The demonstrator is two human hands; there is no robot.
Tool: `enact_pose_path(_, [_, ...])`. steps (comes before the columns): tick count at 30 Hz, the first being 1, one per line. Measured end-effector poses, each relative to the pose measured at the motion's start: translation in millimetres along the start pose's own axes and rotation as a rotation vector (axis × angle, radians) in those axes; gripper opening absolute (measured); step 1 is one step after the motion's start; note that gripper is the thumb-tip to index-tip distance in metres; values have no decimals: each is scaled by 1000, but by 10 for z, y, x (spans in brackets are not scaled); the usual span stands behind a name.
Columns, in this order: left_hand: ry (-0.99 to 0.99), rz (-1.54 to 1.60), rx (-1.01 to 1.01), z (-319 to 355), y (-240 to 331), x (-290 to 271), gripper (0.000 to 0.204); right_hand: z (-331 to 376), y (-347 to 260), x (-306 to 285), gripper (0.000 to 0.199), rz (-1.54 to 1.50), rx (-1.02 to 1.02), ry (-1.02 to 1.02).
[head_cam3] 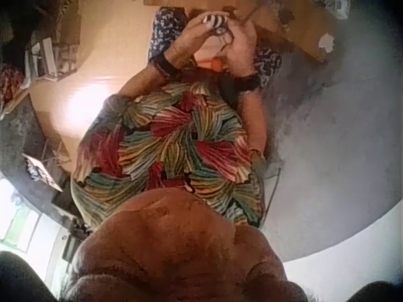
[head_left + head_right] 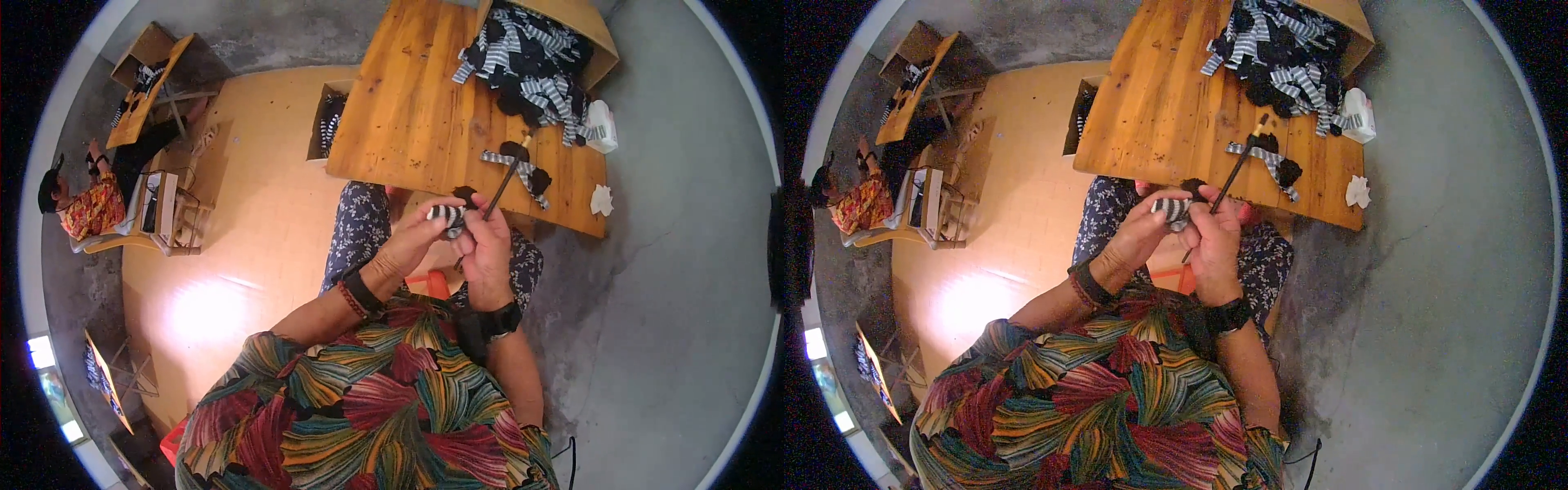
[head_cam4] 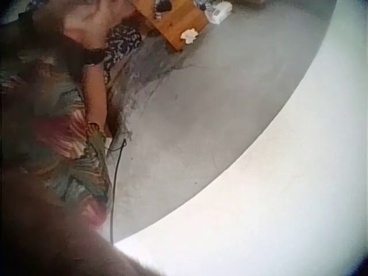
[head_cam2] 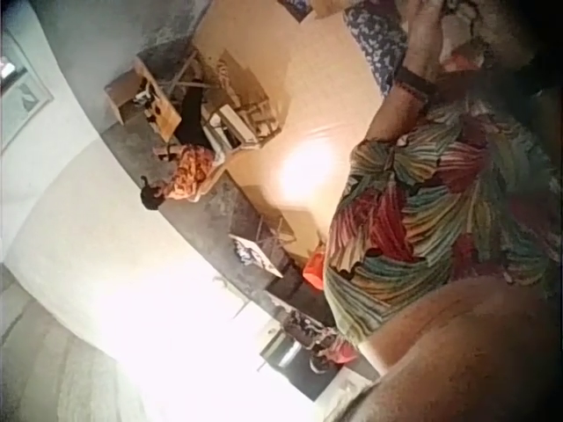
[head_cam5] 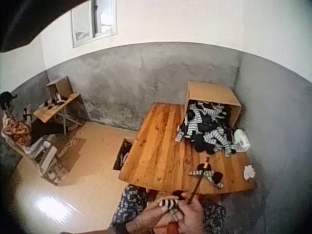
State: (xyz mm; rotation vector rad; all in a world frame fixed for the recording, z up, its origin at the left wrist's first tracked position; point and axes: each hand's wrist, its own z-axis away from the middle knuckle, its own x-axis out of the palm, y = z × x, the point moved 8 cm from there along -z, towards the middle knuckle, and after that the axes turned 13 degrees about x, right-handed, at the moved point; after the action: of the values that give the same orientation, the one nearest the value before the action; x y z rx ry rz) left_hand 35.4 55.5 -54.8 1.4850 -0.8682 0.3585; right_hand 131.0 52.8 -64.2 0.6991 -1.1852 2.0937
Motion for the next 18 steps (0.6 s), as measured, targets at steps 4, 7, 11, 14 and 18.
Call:
enact_pose_path(4, [205,-91,73,-186,-17,-393,30,47,-11,201,12,177,-16,-67])
enact_pose_path(7, [324,75,82,-311,70,-495,38,126,-136,268,21,484,-23,29])
enact_pose_path(11, [398,393,-29,-356,11,-419,46,198,-200,206,22,676,-84,84])
enact_pose_path(14, [376,523,-21,-427,107,-410,46,300,-227,0,23,888,-153,105])
enact_pose_path(18, [374,590,1,-478,254,-503,43,495,-263,-64,20,1202,-245,101])
